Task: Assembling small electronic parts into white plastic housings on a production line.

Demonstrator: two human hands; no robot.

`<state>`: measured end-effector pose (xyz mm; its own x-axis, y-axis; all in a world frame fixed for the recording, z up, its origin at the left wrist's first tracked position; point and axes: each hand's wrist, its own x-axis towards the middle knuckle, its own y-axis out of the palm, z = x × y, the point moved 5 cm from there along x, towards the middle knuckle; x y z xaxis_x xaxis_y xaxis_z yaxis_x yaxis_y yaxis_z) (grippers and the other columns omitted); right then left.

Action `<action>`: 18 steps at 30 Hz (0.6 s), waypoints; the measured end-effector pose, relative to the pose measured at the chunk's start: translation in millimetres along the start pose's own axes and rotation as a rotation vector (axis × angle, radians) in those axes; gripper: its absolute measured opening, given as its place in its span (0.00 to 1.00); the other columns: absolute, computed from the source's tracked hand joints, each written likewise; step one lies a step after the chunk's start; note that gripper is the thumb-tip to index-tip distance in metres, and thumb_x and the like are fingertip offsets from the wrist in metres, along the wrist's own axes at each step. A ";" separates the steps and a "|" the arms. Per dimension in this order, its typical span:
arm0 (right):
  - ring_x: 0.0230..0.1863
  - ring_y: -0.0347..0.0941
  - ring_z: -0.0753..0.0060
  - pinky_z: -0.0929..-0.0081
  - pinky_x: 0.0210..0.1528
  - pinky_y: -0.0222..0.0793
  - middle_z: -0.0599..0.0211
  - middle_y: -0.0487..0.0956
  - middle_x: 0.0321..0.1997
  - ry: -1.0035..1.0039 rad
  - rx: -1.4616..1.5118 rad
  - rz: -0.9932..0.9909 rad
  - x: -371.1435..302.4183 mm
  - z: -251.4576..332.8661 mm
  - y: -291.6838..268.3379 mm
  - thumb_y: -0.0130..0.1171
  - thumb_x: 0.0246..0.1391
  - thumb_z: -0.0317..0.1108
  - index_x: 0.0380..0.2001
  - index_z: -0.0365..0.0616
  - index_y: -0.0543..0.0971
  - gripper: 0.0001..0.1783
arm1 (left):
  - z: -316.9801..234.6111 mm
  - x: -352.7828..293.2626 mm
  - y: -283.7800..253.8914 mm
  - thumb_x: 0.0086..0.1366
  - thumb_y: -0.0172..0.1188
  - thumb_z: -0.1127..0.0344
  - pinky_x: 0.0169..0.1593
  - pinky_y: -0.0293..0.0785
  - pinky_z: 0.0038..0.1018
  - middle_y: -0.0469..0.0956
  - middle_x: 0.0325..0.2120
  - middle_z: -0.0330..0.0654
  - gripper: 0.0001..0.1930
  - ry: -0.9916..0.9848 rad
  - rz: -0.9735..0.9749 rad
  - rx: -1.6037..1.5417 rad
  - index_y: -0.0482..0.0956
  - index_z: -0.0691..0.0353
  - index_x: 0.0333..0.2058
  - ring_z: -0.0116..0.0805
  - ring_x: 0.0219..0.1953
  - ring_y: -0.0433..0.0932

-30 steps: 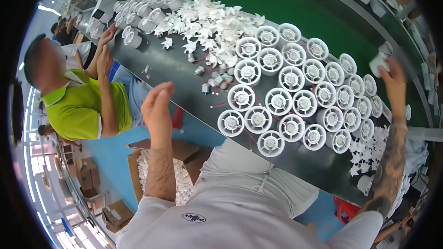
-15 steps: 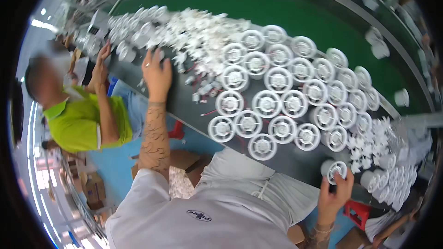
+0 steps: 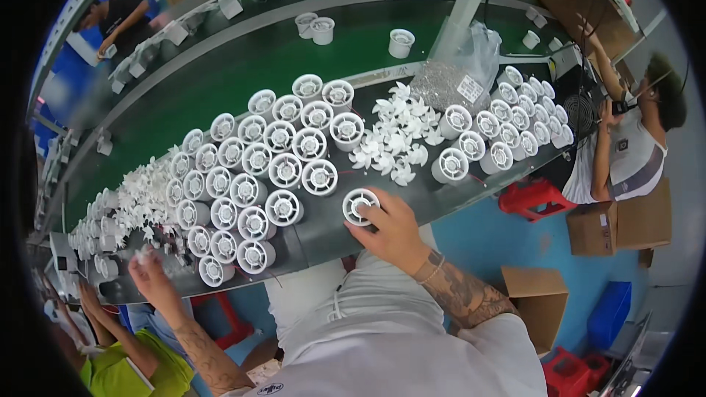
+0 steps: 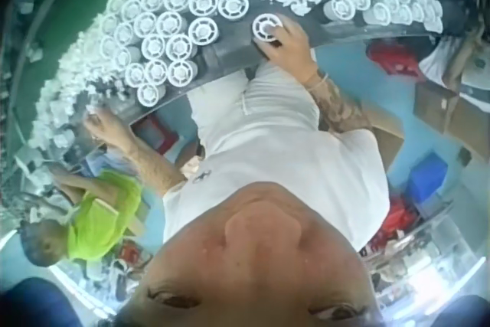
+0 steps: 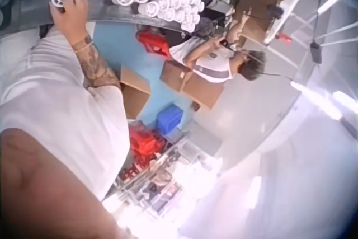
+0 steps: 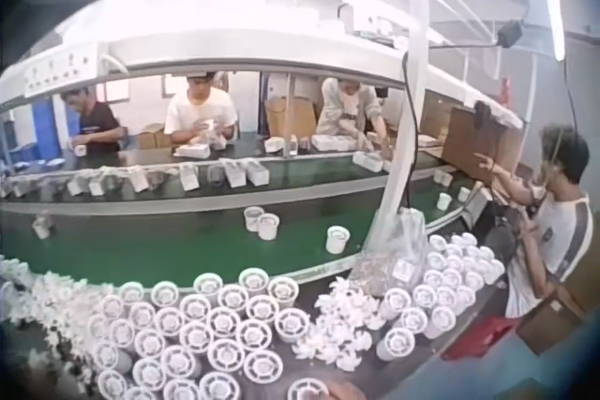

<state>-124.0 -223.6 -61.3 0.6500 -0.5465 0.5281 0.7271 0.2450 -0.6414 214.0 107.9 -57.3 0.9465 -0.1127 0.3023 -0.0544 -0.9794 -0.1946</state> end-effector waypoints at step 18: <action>0.47 0.75 0.64 0.65 0.48 0.72 0.56 0.77 0.45 0.944 1.602 -0.027 -6.6 56.3 2.7 0.43 0.65 0.52 0.50 0.42 0.71 0.25 | -178.0 -166.7 181.7 0.48 0.64 0.80 0.49 0.71 0.36 0.76 0.44 0.49 0.14 0.593 0.822 -0.177 0.81 0.64 0.36 0.49 0.50 0.73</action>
<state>-113.9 -174.2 -35.2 0.7217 -0.6339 -0.2782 0.5886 0.3504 0.7286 -10.3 -81.1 23.1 0.2889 -0.7769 0.5594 -0.7057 -0.5677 -0.4239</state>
